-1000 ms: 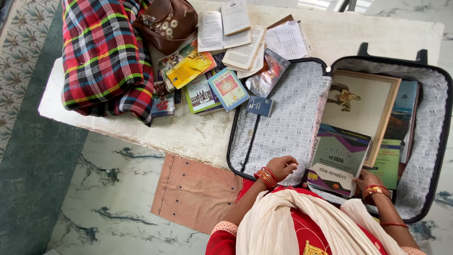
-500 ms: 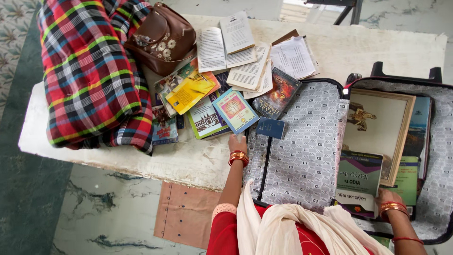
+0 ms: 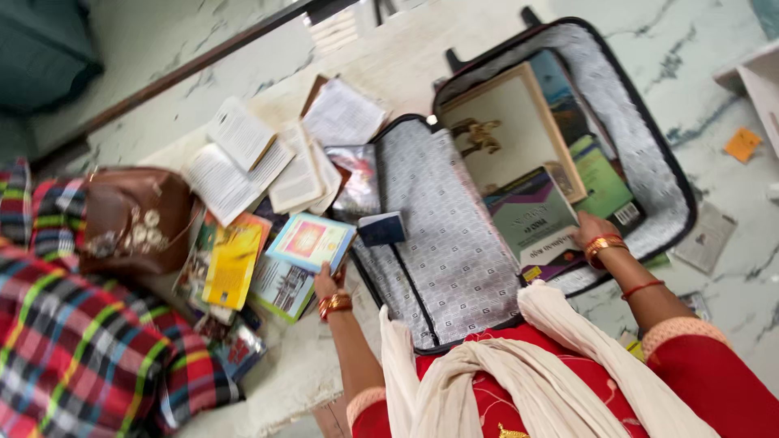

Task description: The person places several books, small notebooks, and a framed picture into an open suitcase, arranging them in the main compartment one at a time.

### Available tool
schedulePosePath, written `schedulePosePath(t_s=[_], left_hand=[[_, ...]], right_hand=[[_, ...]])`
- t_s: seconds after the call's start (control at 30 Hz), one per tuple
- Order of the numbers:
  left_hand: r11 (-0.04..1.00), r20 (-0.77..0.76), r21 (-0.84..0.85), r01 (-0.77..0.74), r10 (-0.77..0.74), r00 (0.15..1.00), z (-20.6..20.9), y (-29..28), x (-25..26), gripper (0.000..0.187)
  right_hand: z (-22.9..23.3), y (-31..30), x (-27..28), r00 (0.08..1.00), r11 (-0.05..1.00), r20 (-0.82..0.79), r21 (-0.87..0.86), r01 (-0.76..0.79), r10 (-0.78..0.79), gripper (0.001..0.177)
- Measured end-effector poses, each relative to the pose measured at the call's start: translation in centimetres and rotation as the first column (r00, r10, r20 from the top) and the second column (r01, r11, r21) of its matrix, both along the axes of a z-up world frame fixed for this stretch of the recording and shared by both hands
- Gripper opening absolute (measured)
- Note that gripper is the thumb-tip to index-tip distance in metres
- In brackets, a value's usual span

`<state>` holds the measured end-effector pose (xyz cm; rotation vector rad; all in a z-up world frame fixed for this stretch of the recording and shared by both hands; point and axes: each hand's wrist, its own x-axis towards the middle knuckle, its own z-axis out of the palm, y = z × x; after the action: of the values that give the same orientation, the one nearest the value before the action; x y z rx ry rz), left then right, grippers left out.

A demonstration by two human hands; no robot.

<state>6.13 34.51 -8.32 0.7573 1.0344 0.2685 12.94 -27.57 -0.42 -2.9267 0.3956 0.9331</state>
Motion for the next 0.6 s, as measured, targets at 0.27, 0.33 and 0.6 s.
schedulePosePath(t_s=[0.27, 0.33, 0.6], left_hand=[[0.988, 0.227, 0.085, 0.132, -0.148, 0.962, 12.2, -7.1, -7.1, 0.037], [0.977, 0.257, 0.079, 0.198, -0.212, 0.943, 14.0, -10.9, -7.3, 0.034], [0.575, 0.068, 0.354, 0.738, -0.803, 0.592, 9.1, -26.2, -5.6, 0.023]], right_hand=[[0.7, 3.0, 0.2, 0.914, 0.982, 0.406, 0.16, -0.1, 0.027, 0.067], [0.9, 4.7, 0.5, 0.862, 0.933, 0.506, 0.29, -0.214, 0.04, 0.058], [5.9, 7.7, 1.5, 0.903, -0.242, -0.419, 0.89, 0.387, -0.098, 0.067]])
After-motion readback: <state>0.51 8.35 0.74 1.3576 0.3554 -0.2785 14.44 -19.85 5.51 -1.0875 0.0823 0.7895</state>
